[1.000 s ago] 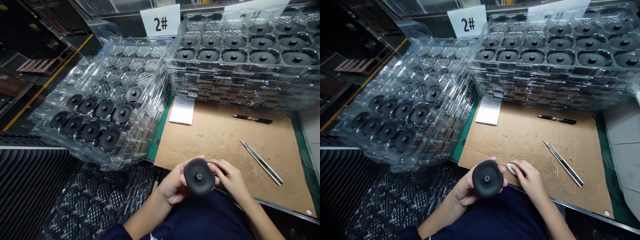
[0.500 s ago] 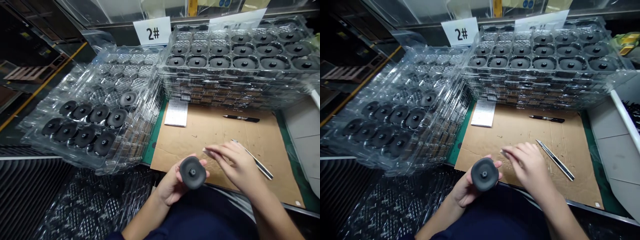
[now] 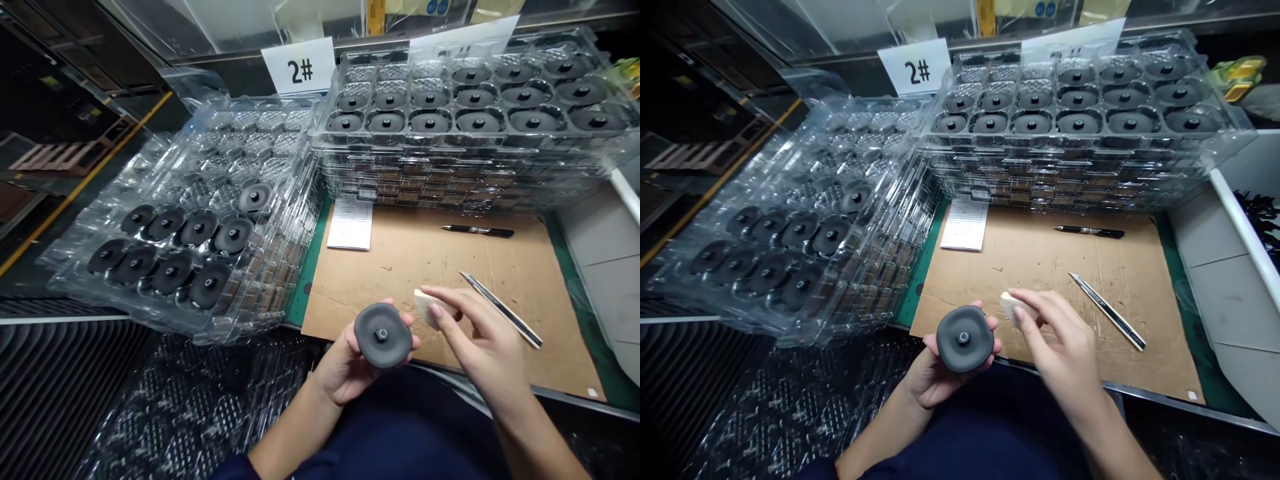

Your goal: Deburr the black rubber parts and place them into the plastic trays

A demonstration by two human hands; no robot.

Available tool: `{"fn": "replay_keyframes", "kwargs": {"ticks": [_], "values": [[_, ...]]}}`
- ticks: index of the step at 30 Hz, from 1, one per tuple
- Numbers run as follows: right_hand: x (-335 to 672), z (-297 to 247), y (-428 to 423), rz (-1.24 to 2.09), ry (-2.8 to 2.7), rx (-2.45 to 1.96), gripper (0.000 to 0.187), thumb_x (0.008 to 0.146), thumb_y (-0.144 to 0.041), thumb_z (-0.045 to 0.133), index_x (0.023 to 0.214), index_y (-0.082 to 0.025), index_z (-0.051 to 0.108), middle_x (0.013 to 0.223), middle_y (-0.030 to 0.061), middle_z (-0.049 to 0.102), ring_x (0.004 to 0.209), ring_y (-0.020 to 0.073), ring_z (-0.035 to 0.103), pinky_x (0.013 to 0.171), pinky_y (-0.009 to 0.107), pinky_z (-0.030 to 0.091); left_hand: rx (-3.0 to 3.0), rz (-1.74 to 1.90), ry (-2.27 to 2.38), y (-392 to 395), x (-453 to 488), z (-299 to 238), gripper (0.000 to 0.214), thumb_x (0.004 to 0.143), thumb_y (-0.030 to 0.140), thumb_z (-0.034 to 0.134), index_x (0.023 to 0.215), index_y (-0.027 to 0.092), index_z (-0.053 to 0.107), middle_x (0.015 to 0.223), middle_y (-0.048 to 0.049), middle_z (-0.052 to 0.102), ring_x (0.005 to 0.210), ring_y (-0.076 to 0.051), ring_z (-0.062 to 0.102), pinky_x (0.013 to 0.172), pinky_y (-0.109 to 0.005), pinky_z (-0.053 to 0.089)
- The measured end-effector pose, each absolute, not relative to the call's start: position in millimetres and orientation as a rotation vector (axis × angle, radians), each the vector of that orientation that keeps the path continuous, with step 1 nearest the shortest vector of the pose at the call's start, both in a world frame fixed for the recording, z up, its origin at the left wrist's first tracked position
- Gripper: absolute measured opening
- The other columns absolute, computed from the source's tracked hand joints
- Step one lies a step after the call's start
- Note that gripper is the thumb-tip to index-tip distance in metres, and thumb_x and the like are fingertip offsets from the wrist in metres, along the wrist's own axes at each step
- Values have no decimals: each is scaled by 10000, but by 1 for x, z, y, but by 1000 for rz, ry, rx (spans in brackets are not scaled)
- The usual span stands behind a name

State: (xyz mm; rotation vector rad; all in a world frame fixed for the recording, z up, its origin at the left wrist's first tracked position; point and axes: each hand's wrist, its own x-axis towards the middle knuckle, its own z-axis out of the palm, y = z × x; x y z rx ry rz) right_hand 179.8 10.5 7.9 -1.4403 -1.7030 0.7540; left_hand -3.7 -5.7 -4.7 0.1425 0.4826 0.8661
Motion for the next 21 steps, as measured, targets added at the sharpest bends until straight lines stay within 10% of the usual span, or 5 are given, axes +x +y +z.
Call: {"fn": "replay_keyframes", "kwargs": {"ticks": [6,14,21], "values": [[160,30,22,510,-2143,-1179,254,873,-169,514,1099,-211,622,920,48,652,789,170,513,730,342,387,169,943,653,-10,2,-6,451,660,334,772,1076,211,648,1016,11,680,943,-121,611,841,-165,430],[199,-57,21,773,-2104,-1502,220,901,-290,478,1014,-244,661,814,25,645,759,146,555,678,284,457,161,973,533,-6,-12,-11,617,662,449,737,1219,262,551,1272,-76,575,1106,-263,581,927,-306,437],[194,-66,7,513,-2059,-1555,289,859,-283,506,1126,-284,616,1185,58,560,1121,239,472,934,450,377,95,908,409,0,-4,-4,583,749,605,548,1199,235,569,1122,-55,638,981,-231,639,844,-305,492]]}}
